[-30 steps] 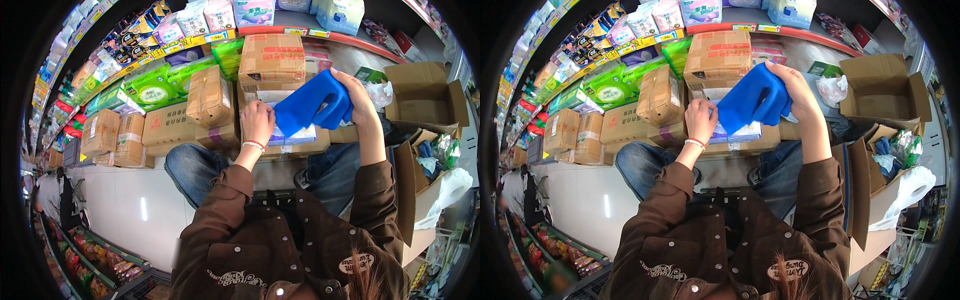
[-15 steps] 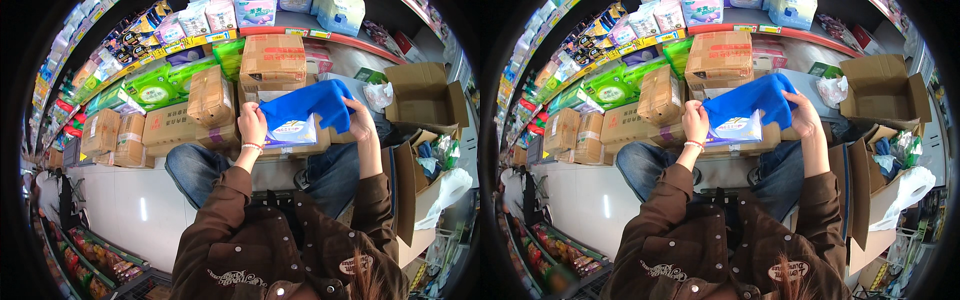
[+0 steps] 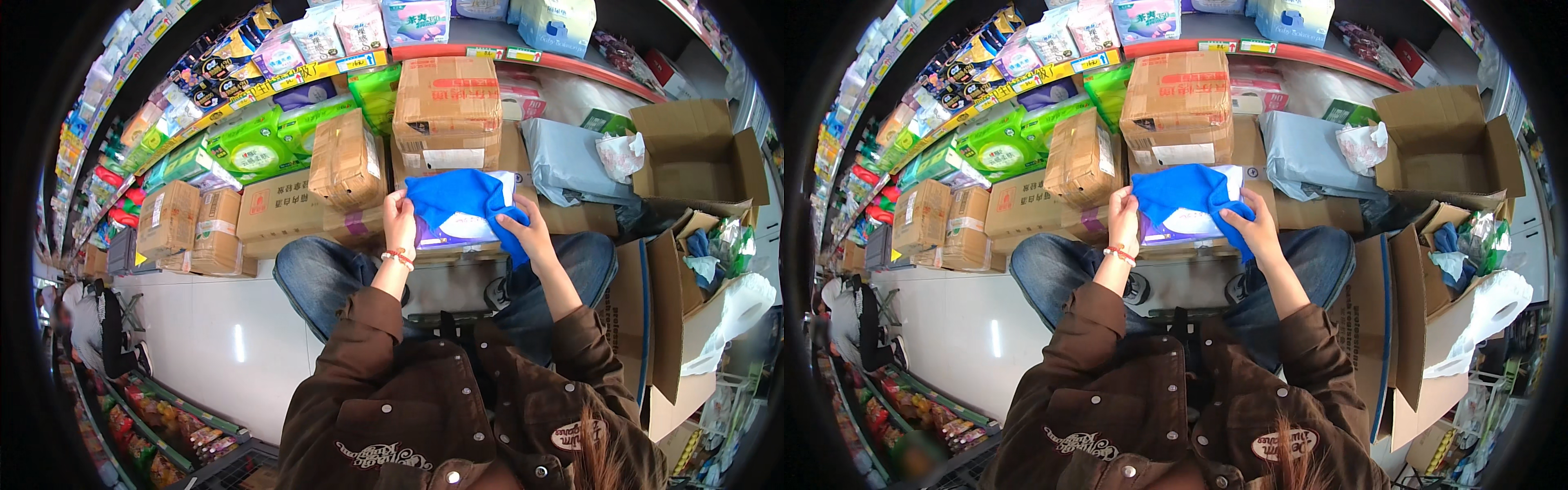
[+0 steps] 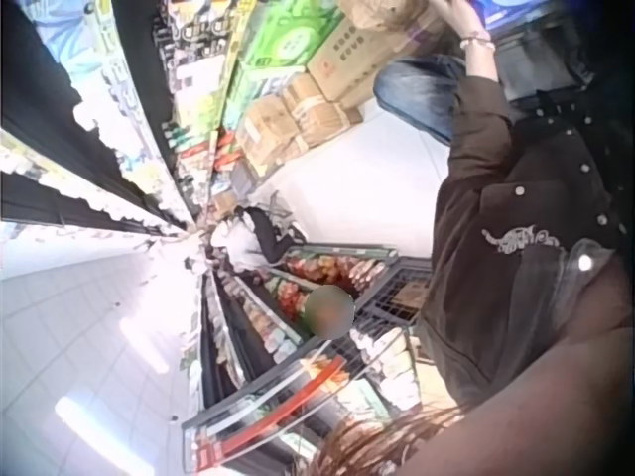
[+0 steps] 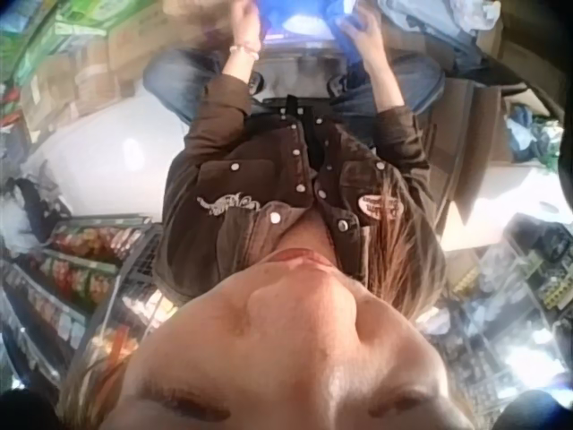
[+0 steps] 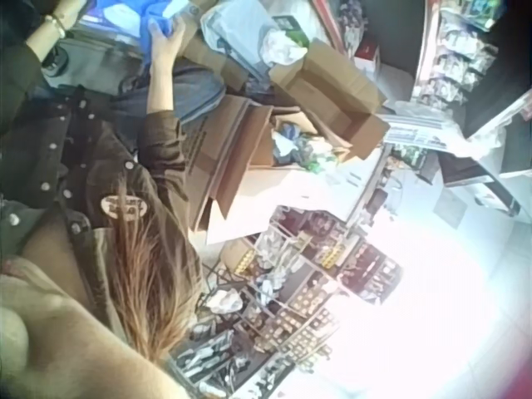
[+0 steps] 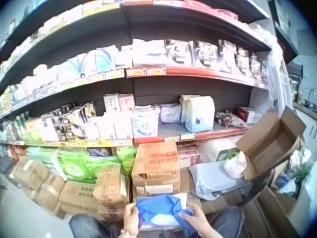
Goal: The person wipes the packaging of multiple sanitary pad packs with a blue cloth, then places them on a shelf. The person handles each pack individually, wiping all sides before stacking them.
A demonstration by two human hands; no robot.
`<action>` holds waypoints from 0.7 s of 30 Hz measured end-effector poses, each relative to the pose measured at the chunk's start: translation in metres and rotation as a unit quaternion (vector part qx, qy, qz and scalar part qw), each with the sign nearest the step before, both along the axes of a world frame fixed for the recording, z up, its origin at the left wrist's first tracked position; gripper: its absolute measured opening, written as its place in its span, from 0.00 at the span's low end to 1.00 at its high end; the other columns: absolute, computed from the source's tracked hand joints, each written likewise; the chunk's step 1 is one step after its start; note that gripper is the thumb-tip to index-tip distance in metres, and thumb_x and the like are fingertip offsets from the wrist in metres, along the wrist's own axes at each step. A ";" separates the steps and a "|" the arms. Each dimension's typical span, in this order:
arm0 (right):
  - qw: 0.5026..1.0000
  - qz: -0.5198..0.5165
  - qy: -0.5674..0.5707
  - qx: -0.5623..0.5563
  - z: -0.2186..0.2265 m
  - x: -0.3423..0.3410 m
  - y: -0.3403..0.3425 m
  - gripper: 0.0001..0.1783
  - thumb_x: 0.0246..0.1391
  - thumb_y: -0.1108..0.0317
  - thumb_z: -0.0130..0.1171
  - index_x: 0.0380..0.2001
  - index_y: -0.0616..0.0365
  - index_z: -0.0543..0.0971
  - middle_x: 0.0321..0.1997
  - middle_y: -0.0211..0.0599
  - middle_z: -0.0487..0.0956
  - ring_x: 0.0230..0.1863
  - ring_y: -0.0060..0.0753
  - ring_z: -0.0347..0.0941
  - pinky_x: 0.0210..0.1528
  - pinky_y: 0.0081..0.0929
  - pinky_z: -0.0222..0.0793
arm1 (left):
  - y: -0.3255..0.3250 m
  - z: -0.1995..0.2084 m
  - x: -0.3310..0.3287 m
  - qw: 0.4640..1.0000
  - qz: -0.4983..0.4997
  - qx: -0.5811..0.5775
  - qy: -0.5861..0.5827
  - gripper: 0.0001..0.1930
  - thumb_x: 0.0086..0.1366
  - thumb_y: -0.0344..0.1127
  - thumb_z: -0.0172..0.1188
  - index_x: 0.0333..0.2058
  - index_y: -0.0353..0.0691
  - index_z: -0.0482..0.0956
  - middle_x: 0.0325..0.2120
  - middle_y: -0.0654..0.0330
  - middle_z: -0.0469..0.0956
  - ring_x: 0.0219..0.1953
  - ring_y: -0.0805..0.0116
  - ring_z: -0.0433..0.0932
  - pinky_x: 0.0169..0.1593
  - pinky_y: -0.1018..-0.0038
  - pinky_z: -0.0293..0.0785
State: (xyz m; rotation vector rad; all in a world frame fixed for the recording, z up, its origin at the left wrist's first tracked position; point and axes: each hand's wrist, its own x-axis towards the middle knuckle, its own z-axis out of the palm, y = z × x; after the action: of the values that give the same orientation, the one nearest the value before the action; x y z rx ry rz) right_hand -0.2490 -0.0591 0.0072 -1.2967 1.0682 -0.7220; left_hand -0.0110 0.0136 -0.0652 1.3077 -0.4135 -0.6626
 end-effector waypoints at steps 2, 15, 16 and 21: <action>0.999 0.003 0.017 -0.031 0.004 0.000 -0.005 0.35 0.53 0.63 0.69 0.62 0.58 0.66 0.49 0.42 0.77 0.43 0.29 0.76 0.37 0.24 0.77 | -0.003 0.010 -0.005 1.000 0.003 -0.016 -0.010 0.10 0.70 0.27 0.50 0.49 0.36 0.73 0.40 0.62 0.74 0.41 0.74 0.71 0.48 0.76 0.69; 0.999 -0.014 0.006 -0.040 0.025 -0.023 -0.055 0.18 0.53 0.71 0.64 0.47 0.63 0.76 0.39 0.36 0.79 0.41 0.27 0.76 0.44 0.25 0.74 | -0.028 0.028 0.025 0.988 0.016 0.006 -0.156 0.11 0.68 0.29 0.55 0.47 0.34 0.75 0.42 0.61 0.76 0.44 0.73 0.73 0.52 0.75 0.69; 1.000 0.002 -0.020 -0.022 0.037 -0.024 -0.055 0.17 0.54 0.73 0.63 0.47 0.63 0.76 0.39 0.35 0.79 0.40 0.26 0.75 0.43 0.25 0.74 | -0.026 0.036 0.030 0.987 0.019 0.000 -0.157 0.12 0.69 0.30 0.53 0.49 0.35 0.74 0.43 0.61 0.76 0.43 0.73 0.74 0.51 0.74 0.70; 0.985 -0.018 -0.168 -0.033 0.087 -0.023 -0.061 0.08 0.60 0.70 0.59 0.41 0.59 0.80 0.38 0.30 0.82 0.37 0.18 0.76 0.42 0.18 0.72 | -0.020 0.082 0.028 0.992 0.051 -0.113 0.037 0.10 0.71 0.30 0.48 0.46 0.37 0.74 0.40 0.65 0.74 0.38 0.77 0.70 0.44 0.79 0.68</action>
State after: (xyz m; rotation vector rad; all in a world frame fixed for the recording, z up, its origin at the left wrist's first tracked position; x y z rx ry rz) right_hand -0.2717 -0.1197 0.0946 -1.1628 0.8004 -0.9716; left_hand 0.0173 -0.0068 0.0167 1.0787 -0.3481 -0.5607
